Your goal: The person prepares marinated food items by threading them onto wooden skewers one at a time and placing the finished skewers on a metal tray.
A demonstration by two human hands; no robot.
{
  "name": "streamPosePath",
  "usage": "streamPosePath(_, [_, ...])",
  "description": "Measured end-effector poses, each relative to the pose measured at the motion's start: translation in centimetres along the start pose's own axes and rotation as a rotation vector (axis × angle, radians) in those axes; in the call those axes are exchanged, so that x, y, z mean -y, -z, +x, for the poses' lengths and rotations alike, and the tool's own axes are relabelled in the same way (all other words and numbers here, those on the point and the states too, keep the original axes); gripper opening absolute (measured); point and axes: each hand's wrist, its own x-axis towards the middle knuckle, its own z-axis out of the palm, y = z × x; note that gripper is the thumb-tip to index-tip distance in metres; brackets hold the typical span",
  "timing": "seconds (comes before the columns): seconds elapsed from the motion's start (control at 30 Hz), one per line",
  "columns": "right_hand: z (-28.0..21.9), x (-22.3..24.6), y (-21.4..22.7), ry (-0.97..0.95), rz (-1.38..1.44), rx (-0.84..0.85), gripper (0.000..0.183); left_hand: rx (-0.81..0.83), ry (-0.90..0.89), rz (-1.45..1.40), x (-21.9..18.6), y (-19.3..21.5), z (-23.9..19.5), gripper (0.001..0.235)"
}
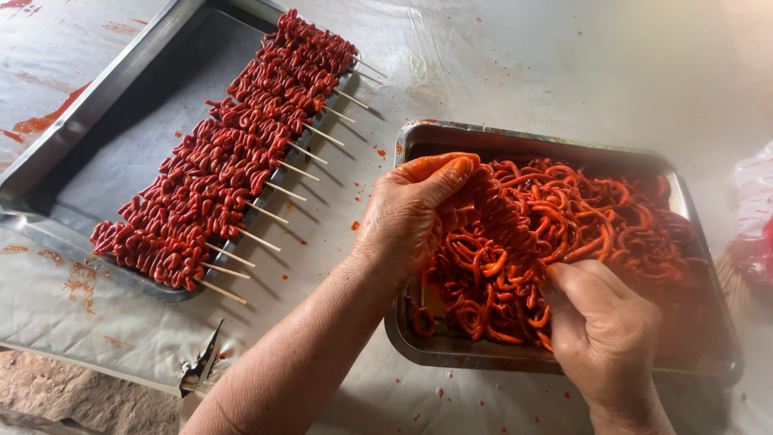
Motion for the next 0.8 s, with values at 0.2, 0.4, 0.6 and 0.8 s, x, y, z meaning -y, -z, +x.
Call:
streamPosePath(0.2, [-0.1, 0.3, -0.4, 0.024, 0.041, -0.023, 0.013, 0.005, 0.005, 0.180, -0.2, 0.1, -0.6, 0.029])
streamPosePath(0.4, [-0.1, -0.7, 0.4, 0.043, 0.040, -0.043, 0.011, 0.106, -0.056, 0.527, -2.6, -0.6, -0.9, 0.029])
streamPosePath(0.6, [-0.3, -1.8, 1.6, -0.012, -0.136, -0.127, 0.011, 0.063, -0.366, 1.591, -4.9, -2.3, -3.0, 0.015])
streamPosePath(0.8, [-0.7, -2.4, 1.9, -0.023, -0.131, -0.115, 0.012, 0.409, -0.240, 2.058, -4.1, -2.6, -3.5, 0.009])
